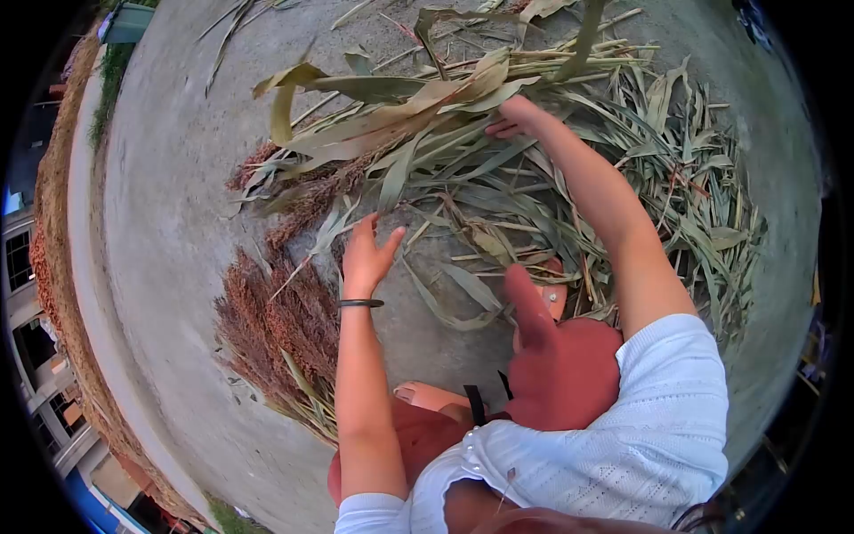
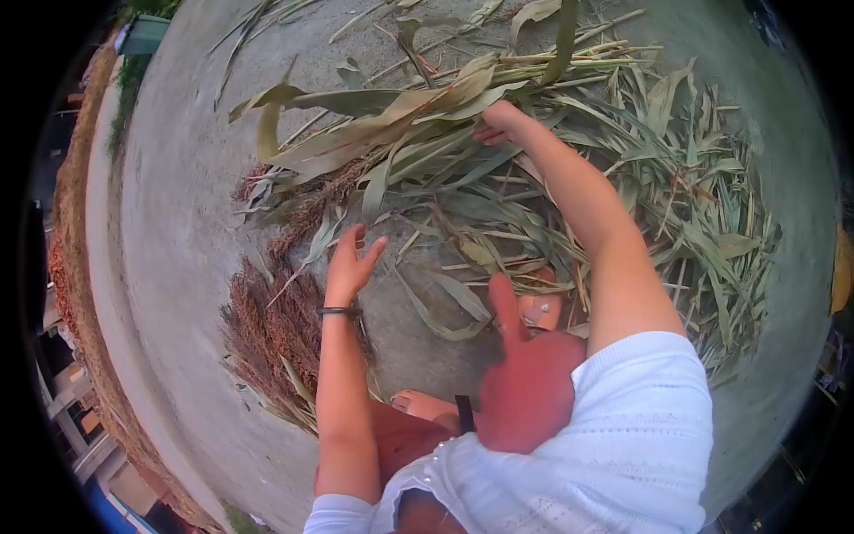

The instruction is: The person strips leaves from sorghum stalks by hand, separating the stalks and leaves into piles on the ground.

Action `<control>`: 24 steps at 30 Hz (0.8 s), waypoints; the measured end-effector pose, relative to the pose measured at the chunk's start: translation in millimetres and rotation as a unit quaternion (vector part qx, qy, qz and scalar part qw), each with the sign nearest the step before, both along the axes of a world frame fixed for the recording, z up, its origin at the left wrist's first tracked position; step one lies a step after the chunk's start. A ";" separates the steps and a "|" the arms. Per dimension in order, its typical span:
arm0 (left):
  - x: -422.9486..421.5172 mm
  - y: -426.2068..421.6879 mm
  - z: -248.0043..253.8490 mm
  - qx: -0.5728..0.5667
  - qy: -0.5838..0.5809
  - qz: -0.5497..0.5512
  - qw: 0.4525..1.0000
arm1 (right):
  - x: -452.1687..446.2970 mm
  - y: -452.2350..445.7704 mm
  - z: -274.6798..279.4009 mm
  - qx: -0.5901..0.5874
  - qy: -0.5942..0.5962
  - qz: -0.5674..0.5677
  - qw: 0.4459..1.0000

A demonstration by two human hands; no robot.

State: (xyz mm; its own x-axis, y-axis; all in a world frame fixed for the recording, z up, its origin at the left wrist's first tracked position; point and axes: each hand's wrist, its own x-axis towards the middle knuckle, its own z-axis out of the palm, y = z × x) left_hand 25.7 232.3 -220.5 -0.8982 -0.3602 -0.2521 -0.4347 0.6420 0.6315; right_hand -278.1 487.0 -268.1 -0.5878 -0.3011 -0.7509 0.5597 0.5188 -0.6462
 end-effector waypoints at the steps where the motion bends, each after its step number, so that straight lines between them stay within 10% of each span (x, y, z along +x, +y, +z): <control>1: 2.0 -6.2 -5.0 -0.049 -0.021 -0.043 0.998 | -3.3 -2.2 -5.9 0.043 0.011 0.053 0.998; 5: 2.0 -25.3 14.3 -0.012 -0.073 -0.104 0.992 | 1.4 -25.6 72.5 0.246 0.358 0.215 0.875; 8: 11.2 -43.3 24.4 -0.040 -0.128 -0.206 0.969 | -11.9 -40.0 90.7 0.191 0.530 0.180 0.806; 12: 15.8 -53.4 55.8 -0.031 -0.139 -0.236 0.961 | -43.2 -23.1 20.8 0.387 0.414 0.397 0.722; 15: 10.1 -51.6 71.7 -0.038 -0.115 -0.205 0.971 | -19.7 3.7 -25.7 0.379 0.587 0.414 0.584; 19: 4.8 -53.5 62.5 -0.034 -0.053 -0.208 0.976 | -2.0 -3.8 0.6 0.347 0.608 0.324 0.636; 20: 3.5 -53.4 60.5 -0.025 -0.046 -0.210 0.976 | -5.8 -5.7 8.8 0.285 0.749 0.311 0.511; 24: -3.1 -59.2 52.6 0.027 -0.054 -0.210 0.976 | -3.2 -20.0 5.9 0.210 0.673 0.476 0.525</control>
